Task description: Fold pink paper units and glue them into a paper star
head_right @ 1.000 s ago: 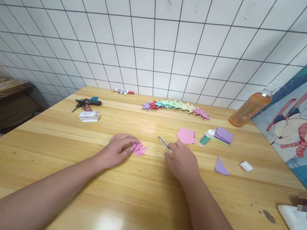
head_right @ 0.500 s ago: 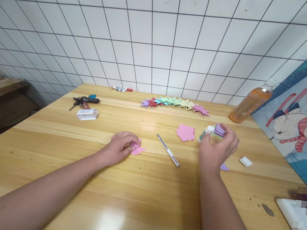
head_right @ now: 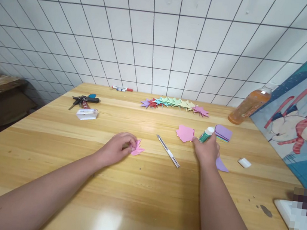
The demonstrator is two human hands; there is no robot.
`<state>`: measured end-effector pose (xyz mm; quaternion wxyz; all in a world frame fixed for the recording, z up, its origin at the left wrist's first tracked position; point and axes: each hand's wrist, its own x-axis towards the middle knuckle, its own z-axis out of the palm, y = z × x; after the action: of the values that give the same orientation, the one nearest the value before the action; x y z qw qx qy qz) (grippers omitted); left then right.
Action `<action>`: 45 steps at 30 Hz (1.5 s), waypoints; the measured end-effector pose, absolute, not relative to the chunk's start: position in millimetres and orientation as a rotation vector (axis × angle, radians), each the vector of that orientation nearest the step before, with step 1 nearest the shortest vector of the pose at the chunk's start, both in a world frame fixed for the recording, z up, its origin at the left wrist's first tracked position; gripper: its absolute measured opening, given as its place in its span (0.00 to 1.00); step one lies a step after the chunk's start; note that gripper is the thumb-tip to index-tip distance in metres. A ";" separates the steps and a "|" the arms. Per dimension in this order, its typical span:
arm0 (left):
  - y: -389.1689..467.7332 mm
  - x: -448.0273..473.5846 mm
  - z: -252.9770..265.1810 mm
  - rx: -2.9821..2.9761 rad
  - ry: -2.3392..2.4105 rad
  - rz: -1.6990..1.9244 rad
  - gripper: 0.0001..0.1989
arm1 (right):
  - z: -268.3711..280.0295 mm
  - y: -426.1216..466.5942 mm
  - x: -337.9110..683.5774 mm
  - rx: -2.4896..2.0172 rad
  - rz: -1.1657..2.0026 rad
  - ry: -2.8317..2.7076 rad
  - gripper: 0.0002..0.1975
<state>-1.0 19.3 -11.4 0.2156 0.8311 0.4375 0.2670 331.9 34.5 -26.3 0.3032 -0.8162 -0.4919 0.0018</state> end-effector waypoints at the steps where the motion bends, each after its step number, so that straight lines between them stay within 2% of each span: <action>1: 19.1 -1.0 -11.3 2.298 1.202 0.745 0.06 | -26.3 36.5 333.3 -2.180 0.029 -1.254 0.29; 3: 18.4 -1.5 -11.1 2.279 1.181 0.757 0.06 | -23.2 38.5 333.9 -2.159 0.107 -1.148 0.20; 5: 17.5 -3.0 -11.3 2.247 1.155 0.765 0.07 | -15.5 35.9 329.7 -2.075 0.116 -1.138 0.17; 8: 16.9 -7.4 -11.8 2.188 1.092 0.746 0.09 | 2.4 22.8 312.3 -1.914 0.021 -1.162 0.24; 11: 17.8 -12.3 -11.0 2.163 1.078 0.731 0.08 | 18.3 5.6 285.5 -1.674 0.147 -1.371 0.29; 14: 19.7 -15.3 -9.1 2.193 1.147 0.743 0.06 | 25.3 -8.0 258.5 -1.600 0.199 -1.820 0.20; 16: 20.7 -15.6 -8.7 2.184 1.159 0.731 0.06 | 26.7 -14.6 243.1 -1.502 0.291 -1.974 0.18; 18: 20.3 -14.2 -9.4 2.149 1.151 0.724 0.07 | 27.8 -19.8 230.0 -1.524 0.448 -1.878 0.19; 23: 12.4 -3.3 -11.8 2.150 1.083 0.726 0.06 | 31.7 -28.7 208.0 -1.390 0.698 -1.578 0.13; 25: 8.8 0.8 -11.8 2.176 1.040 0.707 0.06 | 31.3 -30.8 203.1 -1.388 0.651 -1.670 0.12; 31: 7.8 2.5 -11.3 2.212 1.009 0.698 0.03 | 23.6 -32.3 193.0 -1.451 0.234 -2.104 0.08; 45: 8.5 4.0 -7.9 2.321 1.082 0.628 0.02 | 13.9 -28.5 180.5 -1.422 0.044 -2.267 0.08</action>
<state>4.0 8.5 -7.9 0.2499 0.8522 0.3975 0.2307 180.5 -28.5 13.9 0.2308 -0.5170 -0.8242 0.0161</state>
